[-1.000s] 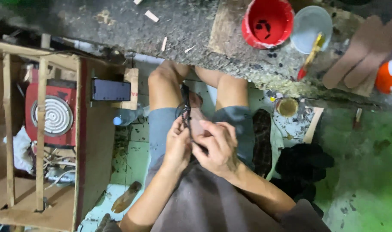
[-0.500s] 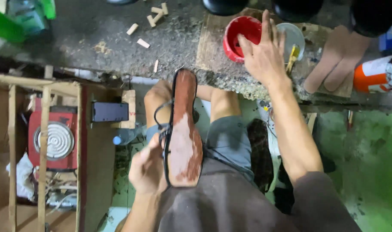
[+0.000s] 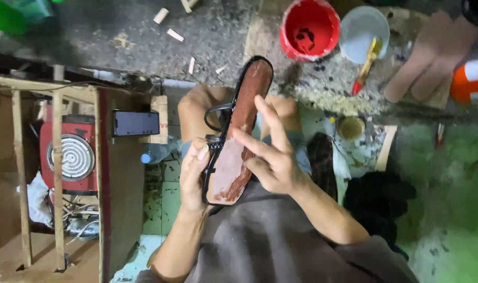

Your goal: Applying glue to the sole of a shoe using a brush and then pressing the components together for assembly.

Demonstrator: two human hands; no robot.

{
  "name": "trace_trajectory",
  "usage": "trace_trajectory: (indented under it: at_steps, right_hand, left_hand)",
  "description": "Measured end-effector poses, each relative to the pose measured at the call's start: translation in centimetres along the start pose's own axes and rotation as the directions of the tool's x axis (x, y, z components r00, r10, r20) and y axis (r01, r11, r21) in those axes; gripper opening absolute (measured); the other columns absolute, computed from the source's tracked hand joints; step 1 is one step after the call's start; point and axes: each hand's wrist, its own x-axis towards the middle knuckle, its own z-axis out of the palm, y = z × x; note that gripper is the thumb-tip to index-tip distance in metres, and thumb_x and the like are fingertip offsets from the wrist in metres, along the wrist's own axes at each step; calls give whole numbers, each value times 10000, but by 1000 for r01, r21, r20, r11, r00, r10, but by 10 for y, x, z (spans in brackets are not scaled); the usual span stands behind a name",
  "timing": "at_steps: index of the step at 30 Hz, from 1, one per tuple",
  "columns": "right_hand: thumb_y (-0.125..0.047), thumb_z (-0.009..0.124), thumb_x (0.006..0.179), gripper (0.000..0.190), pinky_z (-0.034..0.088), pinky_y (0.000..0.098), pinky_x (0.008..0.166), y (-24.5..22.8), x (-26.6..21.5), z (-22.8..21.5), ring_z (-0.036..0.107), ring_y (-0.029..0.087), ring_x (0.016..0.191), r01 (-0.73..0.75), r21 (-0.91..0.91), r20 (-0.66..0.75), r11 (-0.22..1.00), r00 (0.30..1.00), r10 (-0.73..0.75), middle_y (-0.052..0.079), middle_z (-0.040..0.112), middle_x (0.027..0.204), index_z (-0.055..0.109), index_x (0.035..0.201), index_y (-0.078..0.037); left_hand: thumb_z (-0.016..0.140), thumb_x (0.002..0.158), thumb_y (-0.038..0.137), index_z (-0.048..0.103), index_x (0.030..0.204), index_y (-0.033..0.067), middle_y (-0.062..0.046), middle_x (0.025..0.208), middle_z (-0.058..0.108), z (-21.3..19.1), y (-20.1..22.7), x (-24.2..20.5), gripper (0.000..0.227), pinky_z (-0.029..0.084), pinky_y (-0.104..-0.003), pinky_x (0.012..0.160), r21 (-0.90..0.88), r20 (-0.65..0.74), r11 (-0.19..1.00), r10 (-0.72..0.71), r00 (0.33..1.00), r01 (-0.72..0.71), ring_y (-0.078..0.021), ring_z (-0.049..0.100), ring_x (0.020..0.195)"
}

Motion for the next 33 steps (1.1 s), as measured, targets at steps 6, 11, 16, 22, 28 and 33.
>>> trace_trajectory:
  at_steps: [6,11,16,22,28,33]
  right_hand:
    - [-450,486,1003,381,210,561,1241,2,-11,7,370,440,1452,121,-146,-17,982,992,-125,270,383,1530,754,1184,-249]
    - [-499,438,1036,421,159,594,1236,-5,7,0,456,323,1387,194,-331,-58,923,973,-225,211,445,1496,711,1259,-268]
    - [-480,510,1016,395,245,654,1161,-1,4,-2,577,348,1246,226,-529,-30,818,958,-284,209,543,1397,754,1208,-236]
    - [-492,570,987,339,315,661,1119,2,-5,-3,629,287,1164,326,-587,34,741,924,-381,137,608,1353,787,1114,-264]
    - [-451,462,1060,373,226,555,1212,13,0,-6,415,313,1401,230,-452,-79,862,952,-296,159,474,1468,704,1250,-241]
    - [-480,427,1035,397,208,625,1200,-2,-11,4,408,351,1411,172,-236,-55,956,980,-190,235,461,1464,736,1130,-250]
  left_hand:
    - [579,972,186,545,954,11,-64,761,550,15,8,-1,180,396,-189,581,278,33,954,109,993,-114,-154,600,698]
    - [568,999,174,576,970,27,-2,704,504,26,17,0,150,361,-188,540,429,52,891,141,989,-150,-75,510,621]
    - [570,1004,153,582,973,17,-7,647,516,34,20,0,140,369,-188,537,512,73,843,152,986,-168,-70,506,604]
    - [583,1003,147,595,975,10,-11,625,526,26,16,-3,140,391,-193,533,541,62,828,133,989,-146,-55,481,586]
    - [564,1012,134,589,984,3,-3,638,473,27,14,-4,136,379,-183,544,491,105,852,146,984,-179,-77,523,608]
    - [575,1010,153,600,983,8,-13,656,497,21,13,0,149,385,-208,550,501,40,854,142,989,-143,-77,476,613]
